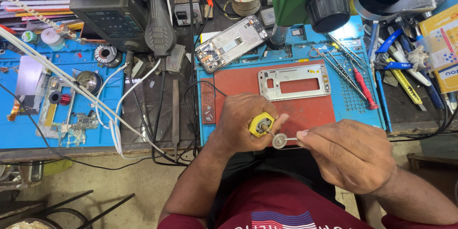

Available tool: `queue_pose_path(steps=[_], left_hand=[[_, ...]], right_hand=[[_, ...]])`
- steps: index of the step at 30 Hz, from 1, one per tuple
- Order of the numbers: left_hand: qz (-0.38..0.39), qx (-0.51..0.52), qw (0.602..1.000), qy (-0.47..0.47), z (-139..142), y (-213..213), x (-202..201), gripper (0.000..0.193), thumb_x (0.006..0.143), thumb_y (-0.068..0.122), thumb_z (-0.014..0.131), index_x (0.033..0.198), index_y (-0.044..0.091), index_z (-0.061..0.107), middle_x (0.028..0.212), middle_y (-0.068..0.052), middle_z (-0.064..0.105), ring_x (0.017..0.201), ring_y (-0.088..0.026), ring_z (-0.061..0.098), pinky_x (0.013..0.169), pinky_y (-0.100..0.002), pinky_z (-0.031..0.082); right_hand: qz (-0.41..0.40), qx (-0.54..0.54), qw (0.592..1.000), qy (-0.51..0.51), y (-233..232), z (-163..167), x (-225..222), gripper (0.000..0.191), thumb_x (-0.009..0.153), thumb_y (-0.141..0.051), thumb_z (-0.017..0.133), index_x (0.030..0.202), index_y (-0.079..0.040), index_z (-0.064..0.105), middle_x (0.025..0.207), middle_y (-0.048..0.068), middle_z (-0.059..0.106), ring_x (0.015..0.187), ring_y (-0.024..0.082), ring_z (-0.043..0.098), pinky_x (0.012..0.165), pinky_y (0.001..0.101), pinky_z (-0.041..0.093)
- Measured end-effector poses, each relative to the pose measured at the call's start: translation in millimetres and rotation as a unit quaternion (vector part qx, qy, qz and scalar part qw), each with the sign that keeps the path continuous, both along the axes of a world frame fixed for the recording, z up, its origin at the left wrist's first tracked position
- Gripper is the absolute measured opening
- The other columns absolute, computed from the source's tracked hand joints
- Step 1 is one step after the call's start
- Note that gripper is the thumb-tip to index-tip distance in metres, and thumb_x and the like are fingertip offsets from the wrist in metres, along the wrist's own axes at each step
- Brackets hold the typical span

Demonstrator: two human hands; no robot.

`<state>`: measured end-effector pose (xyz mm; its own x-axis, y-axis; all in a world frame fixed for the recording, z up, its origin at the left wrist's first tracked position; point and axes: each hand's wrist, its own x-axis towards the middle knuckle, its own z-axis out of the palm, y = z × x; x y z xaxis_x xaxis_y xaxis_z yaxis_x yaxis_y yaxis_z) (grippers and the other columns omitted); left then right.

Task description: The person uses a yellow rotary tool with a small grinding wheel to grind a small metallic component held in the right hand. The person repeatedly repositions the component against the spinning wheel while working at a cluttered electronics repair bench.

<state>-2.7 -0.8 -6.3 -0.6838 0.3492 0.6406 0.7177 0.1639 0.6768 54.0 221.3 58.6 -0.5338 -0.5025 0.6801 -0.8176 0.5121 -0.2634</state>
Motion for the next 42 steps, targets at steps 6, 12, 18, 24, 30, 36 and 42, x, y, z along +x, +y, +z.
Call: queue_pose_path(steps=[6,12,18,24,30,36,42], left_hand=[[0.002,-0.004,1.0,0.005,-0.4,-0.8,-0.1,0.026,0.083,0.014,0.087,0.081,0.013,0.062,0.073,-0.002,0.066,0.061,-0.02,0.064,0.057,-0.033,0.046],[0.003,-0.003,1.0,0.001,0.8,-1.1,0.6,0.026,0.083,0.014,0.088,0.081,0.013,0.061,0.072,-0.002,0.065,0.061,-0.02,0.064,0.057,-0.033,0.046],[0.003,-0.006,1.0,0.0,0.9,-0.7,1.3,0.027,0.083,0.014,0.088,0.081,0.013,0.061,0.073,-0.002,0.066,0.061,-0.02,0.063,0.057,-0.033,0.046],[0.0,-0.004,1.0,0.009,0.3,-0.9,0.7,0.027,0.083,0.014,0.088,0.082,0.013,0.061,0.075,-0.002,0.066,0.063,-0.021,0.064,0.059,-0.033,0.047],[-0.003,-0.005,1.0,0.004,0.3,-1.5,0.5,0.026,0.083,0.013,0.088,0.082,0.014,0.062,0.074,-0.001,0.066,0.062,-0.02,0.064,0.059,-0.033,0.047],[0.001,-0.006,1.0,0.007,0.9,-1.3,0.2,0.027,0.081,0.013,0.088,0.082,0.013,0.062,0.073,-0.002,0.065,0.062,-0.021,0.064,0.058,-0.034,0.046],[-0.002,-0.001,1.0,0.009,0.6,-1.4,0.4,0.027,0.082,0.012,0.088,0.083,0.013,0.061,0.075,-0.002,0.066,0.063,-0.021,0.065,0.059,-0.034,0.047]], right_hand=[[-0.006,0.014,1.0,0.009,-0.6,1.0,-0.4,0.028,0.075,-0.001,0.084,0.102,0.0,0.073,0.084,0.007,0.073,0.066,0.018,0.068,0.055,0.0305,0.051],[-0.01,0.022,1.0,0.02,-1.2,1.5,-0.9,0.026,0.077,-0.002,0.083,0.101,-0.001,0.073,0.082,0.006,0.071,0.062,0.018,0.064,0.053,0.0318,0.048],[-0.008,0.027,0.999,0.014,0.1,1.0,-1.2,0.027,0.077,-0.001,0.082,0.103,-0.001,0.073,0.081,0.005,0.071,0.062,0.017,0.064,0.053,0.0319,0.049],[-0.005,0.039,0.999,0.018,-0.1,-1.4,-2.6,0.029,0.076,0.001,0.08,0.104,-0.002,0.072,0.082,0.005,0.071,0.064,0.018,0.066,0.055,0.0323,0.05],[-0.004,0.05,0.999,0.008,1.0,-4.4,-1.9,0.034,0.073,0.008,0.074,0.105,-0.002,0.071,0.081,0.004,0.071,0.066,0.018,0.068,0.057,0.0321,0.052],[0.003,0.057,0.998,0.007,3.5,-5.5,-1.4,0.035,0.073,0.01,0.072,0.106,-0.001,0.07,0.082,0.004,0.071,0.067,0.018,0.069,0.058,0.0323,0.054],[0.016,0.068,0.998,-0.003,4.8,-4.4,-1.6,0.04,0.07,0.012,0.07,0.108,0.002,0.07,0.082,0.005,0.073,0.063,0.017,0.067,0.055,0.032,0.052]])
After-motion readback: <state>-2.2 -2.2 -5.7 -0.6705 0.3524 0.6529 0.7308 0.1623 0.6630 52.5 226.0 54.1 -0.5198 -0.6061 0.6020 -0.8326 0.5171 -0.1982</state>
